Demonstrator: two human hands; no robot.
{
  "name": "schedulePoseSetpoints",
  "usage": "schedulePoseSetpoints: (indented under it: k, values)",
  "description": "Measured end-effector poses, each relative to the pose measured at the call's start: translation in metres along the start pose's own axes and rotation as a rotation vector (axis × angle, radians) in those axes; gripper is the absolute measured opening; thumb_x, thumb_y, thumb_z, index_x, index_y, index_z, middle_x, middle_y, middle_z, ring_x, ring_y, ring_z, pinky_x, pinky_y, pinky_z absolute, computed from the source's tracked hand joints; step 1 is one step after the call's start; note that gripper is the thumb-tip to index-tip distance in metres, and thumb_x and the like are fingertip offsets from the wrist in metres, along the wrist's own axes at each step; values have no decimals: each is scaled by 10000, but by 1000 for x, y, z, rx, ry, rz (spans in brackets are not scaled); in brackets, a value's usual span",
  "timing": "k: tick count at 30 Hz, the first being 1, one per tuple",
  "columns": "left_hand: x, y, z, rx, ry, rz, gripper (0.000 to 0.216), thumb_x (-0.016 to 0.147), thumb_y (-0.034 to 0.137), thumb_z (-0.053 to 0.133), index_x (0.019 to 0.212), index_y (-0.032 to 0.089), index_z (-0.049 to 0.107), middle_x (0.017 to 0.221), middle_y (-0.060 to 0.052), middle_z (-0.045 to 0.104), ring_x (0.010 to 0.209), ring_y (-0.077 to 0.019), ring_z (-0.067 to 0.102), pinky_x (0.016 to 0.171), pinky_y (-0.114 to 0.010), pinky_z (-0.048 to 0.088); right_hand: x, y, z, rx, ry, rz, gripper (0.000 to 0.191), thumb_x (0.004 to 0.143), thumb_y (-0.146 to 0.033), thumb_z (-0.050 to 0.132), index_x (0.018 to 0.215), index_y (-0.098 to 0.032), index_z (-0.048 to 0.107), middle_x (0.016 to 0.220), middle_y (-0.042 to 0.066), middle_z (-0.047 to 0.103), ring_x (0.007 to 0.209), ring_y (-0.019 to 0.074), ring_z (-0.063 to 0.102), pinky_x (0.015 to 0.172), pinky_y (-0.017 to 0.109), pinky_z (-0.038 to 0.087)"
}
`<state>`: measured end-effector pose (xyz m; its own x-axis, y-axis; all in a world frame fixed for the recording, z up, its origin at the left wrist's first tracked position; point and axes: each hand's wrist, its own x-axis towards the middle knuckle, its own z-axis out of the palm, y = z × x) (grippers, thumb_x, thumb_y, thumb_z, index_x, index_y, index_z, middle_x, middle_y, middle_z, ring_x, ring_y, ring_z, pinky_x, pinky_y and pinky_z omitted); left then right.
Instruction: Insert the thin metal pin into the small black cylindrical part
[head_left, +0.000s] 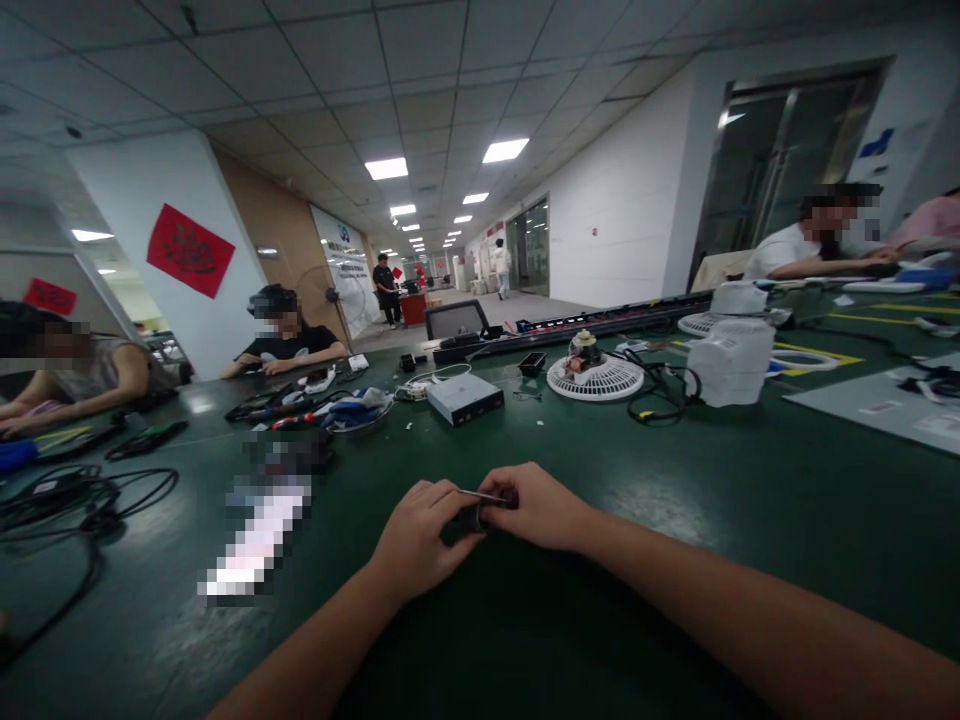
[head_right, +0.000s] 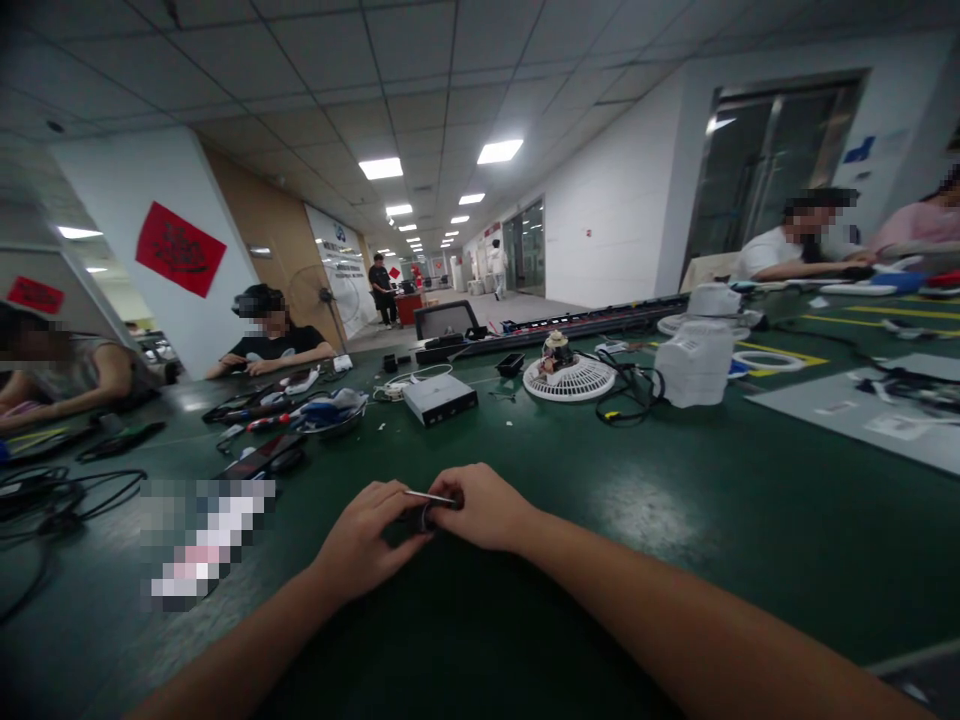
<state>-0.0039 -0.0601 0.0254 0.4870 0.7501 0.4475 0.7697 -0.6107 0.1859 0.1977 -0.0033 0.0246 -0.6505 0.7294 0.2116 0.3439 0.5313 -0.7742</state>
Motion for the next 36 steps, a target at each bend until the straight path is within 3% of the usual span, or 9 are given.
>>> schedulePoseSetpoints:
  k: [4, 8, 11, 15, 19, 23, 27, 31, 36]
  values:
    - [-1, -3, 2, 6, -13, 58, 374, 787, 213, 696, 1146, 248, 598, 1010, -36, 670, 897, -212, 590, 784, -349, 454, 6, 13, 6, 224, -146, 134, 192, 756, -297, 663, 879, -154, 625, 738, -15, 633, 487, 83, 542, 412, 188, 433]
    - [-1, -6, 3, 14, 12, 56, 337, 797, 209, 685, 1122, 245, 605, 1012, -30, 668, 899, -209, 592, 789, -349, 445, 7, 13, 12, 228, -89, 153, 211, 779, -305, 643, 936, -167, 609, 797, -3, 640, 507, 79, 537, 414, 188, 438]
    - [1, -7, 3, 28, 59, -35, 291, 793, 223, 681, 1076, 247, 620, 975, -18, 661, 862, -204, 595, 754, -341, 448, 7, 6, 9, 114, 36, 107, 283, 806, -290, 634, 1062, -176, 594, 835, 18, 666, 596, 107, 590, 494, 208, 450]
    - [1, -11, 2, 50, 98, -170, 248, 785, 257, 674, 1029, 235, 634, 915, -12, 651, 802, -196, 603, 715, -330, 456, 4, 0, -9, -242, 201, -4, 148, 848, -226, 576, 962, -182, 660, 847, 35, 692, 728, 141, 621, 632, 251, 445]
    - [1, -15, 1, 20, 102, -226, 228, 779, 259, 665, 1003, 232, 632, 917, -14, 651, 806, -192, 612, 722, -324, 469, 0, -4, -23, -401, 85, -136, 153, 837, -205, 584, 932, -204, 703, 825, 17, 710, 720, 142, 622, 644, 247, 427]
    - [1, -13, 1, 38, 90, -186, 238, 787, 268, 657, 1022, 235, 636, 914, -19, 652, 803, -194, 608, 715, -323, 465, -1, -7, -24, -454, 42, -189, 188, 845, -216, 575, 973, -213, 712, 862, 19, 724, 738, 148, 632, 656, 248, 430]
    - [0, -13, 2, 82, 74, -164, 258, 797, 277, 656, 1053, 243, 641, 930, -20, 646, 802, -192, 594, 717, -326, 457, -2, -9, -23, -549, 75, -181, 185, 831, -220, 582, 942, -227, 730, 867, 22, 732, 766, 172, 638, 679, 273, 431]
    - [0, -13, 3, 67, 59, -146, 283, 801, 261, 656, 1083, 250, 635, 962, -21, 636, 831, -188, 588, 734, -318, 460, -1, -7, -23, -413, 4, -161, 178, 809, -209, 598, 918, -212, 738, 836, 13, 730, 721, 149, 639, 657, 246, 442]
    - [1, -14, 3, 84, 66, -132, 272, 803, 266, 655, 1074, 248, 648, 954, -22, 637, 829, -189, 590, 742, -320, 461, 2, -5, -20, -347, 54, -40, 182, 815, -221, 589, 905, -194, 745, 808, 26, 727, 683, 143, 635, 612, 233, 443]
